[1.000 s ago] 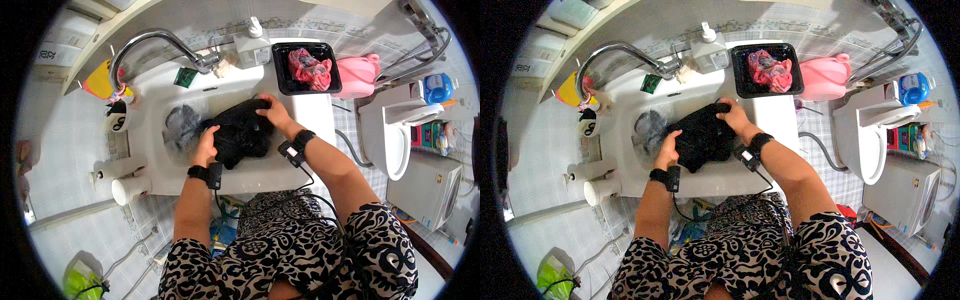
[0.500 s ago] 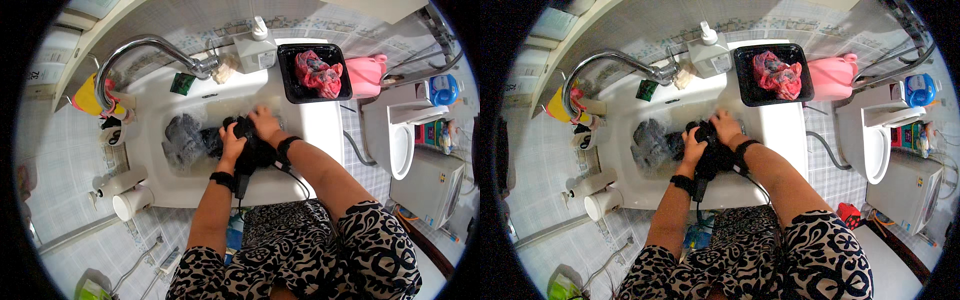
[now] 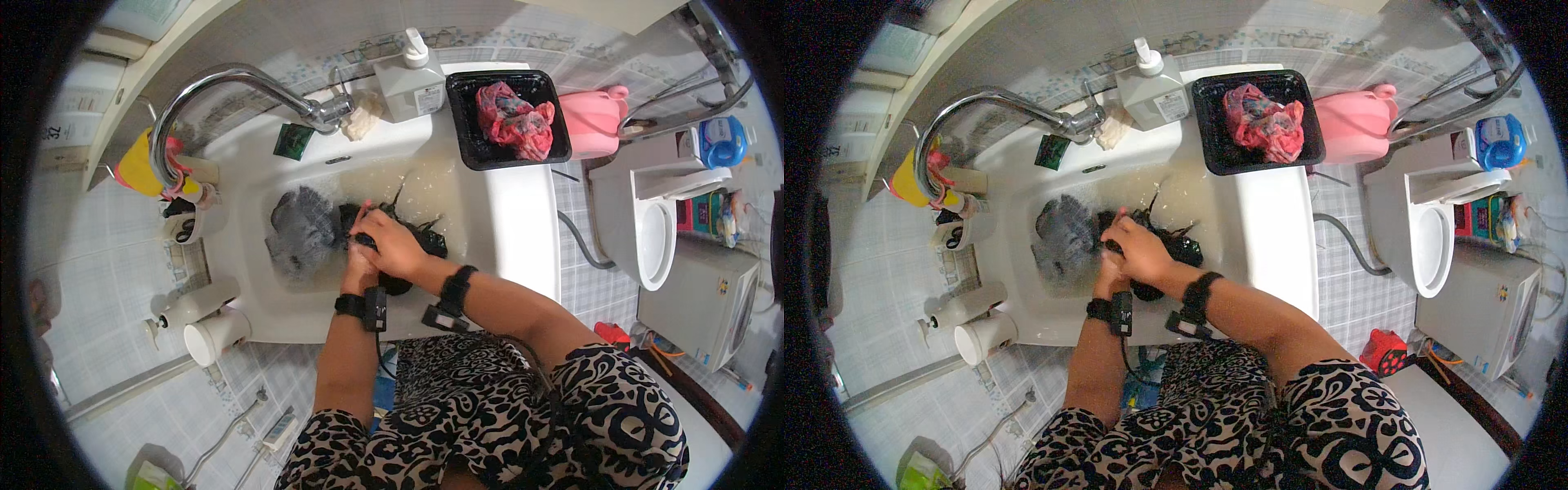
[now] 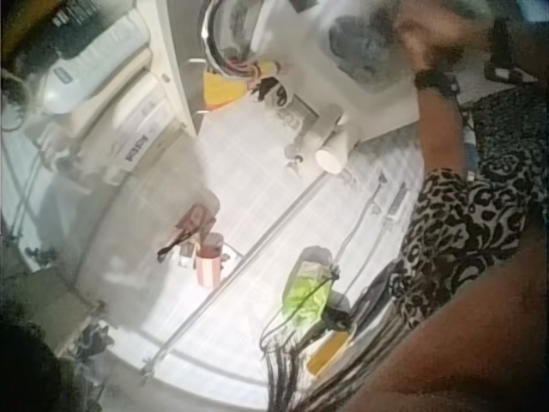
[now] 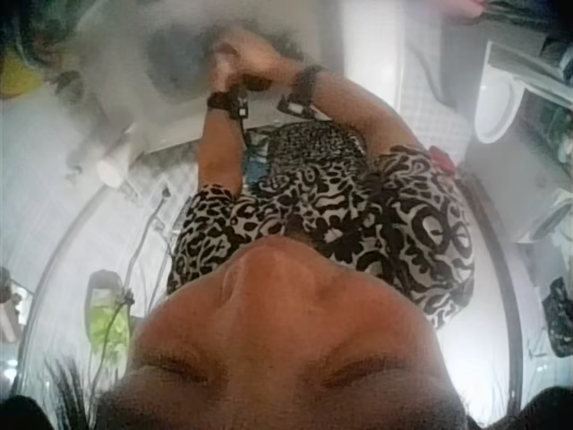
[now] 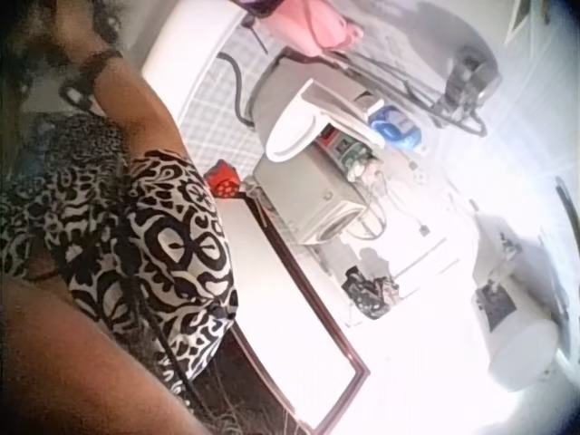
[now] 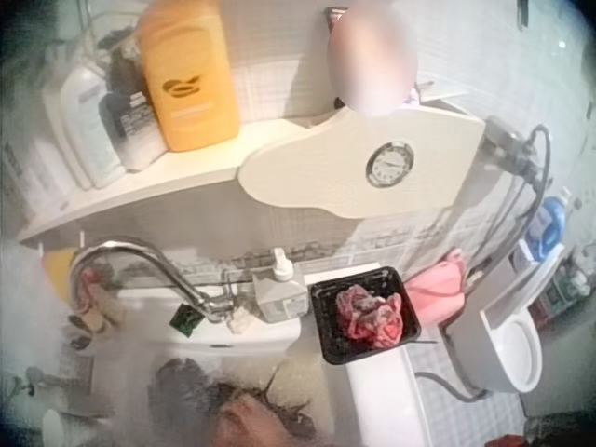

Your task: The person washes a black t-shirt by hand in a bathroom sink, scrubbing and wringing the fabric in soapy water.

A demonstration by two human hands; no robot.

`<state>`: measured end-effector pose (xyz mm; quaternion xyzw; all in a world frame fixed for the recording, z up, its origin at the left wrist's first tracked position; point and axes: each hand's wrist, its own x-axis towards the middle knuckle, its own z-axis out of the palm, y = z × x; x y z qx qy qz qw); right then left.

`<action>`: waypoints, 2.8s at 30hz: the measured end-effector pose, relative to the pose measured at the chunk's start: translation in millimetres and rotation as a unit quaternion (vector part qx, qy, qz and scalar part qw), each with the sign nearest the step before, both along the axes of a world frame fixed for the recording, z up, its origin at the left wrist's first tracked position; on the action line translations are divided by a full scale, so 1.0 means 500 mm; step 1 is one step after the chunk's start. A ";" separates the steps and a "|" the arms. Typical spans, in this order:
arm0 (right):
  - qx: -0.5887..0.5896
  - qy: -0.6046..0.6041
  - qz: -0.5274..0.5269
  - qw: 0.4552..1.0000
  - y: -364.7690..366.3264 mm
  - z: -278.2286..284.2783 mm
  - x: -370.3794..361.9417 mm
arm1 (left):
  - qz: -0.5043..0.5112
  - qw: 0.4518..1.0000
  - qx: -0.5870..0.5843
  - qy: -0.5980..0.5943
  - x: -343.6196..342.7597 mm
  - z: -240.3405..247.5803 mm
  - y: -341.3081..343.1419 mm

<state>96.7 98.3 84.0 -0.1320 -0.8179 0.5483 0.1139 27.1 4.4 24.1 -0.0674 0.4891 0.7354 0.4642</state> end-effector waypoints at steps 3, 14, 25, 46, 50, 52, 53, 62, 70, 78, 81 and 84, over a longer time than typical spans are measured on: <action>0.034 -0.087 -0.055 0.994 0.031 -0.036 -0.056 | -0.021 0.997 -0.069 -0.034 -0.011 -0.052 0.004; 0.004 -0.074 -0.028 0.997 -0.007 0.003 0.012 | -0.060 0.973 0.146 -0.168 -0.037 -0.045 -0.017; 0.195 -0.071 -0.164 0.964 0.189 -0.102 0.001 | 0.025 0.993 -0.117 0.006 -0.022 0.054 0.049; -0.045 0.075 0.022 0.996 0.005 0.019 0.005 | -0.025 0.999 0.026 0.027 -0.037 0.025 -0.001; 0.033 -0.012 0.019 0.999 -0.014 0.030 0.004 | 0.013 0.998 0.058 0.035 -0.019 0.012 -0.021; 0.062 -0.067 -0.045 0.995 0.000 -0.014 -0.024 | 0.035 0.999 -0.026 0.001 -0.012 -0.008 0.001; 0.063 -0.100 -0.077 0.990 0.012 -0.039 -0.045 | 0.047 0.994 -0.093 -0.029 -0.013 -0.015 0.004; 0.044 0.008 -0.063 0.997 -0.016 -0.016 0.027 | 0.048 0.997 -0.017 -0.054 -0.002 0.012 0.009; 0.104 -0.063 -0.203 0.972 0.126 -0.069 -0.022 | -0.035 0.979 -0.188 -0.071 -0.002 0.076 0.053; 0.375 -0.097 -0.169 0.906 0.156 -0.104 0.045 | -0.082 0.957 -0.260 0.096 -0.062 -0.005 0.029; 0.325 -0.202 -0.151 0.911 0.123 -0.170 0.018 | -0.103 0.945 -0.275 0.145 -0.079 -0.077 0.027; 0.258 -0.091 -0.061 0.960 0.154 -0.224 0.001 | -0.097 0.960 -0.221 0.144 -0.097 -0.146 -0.009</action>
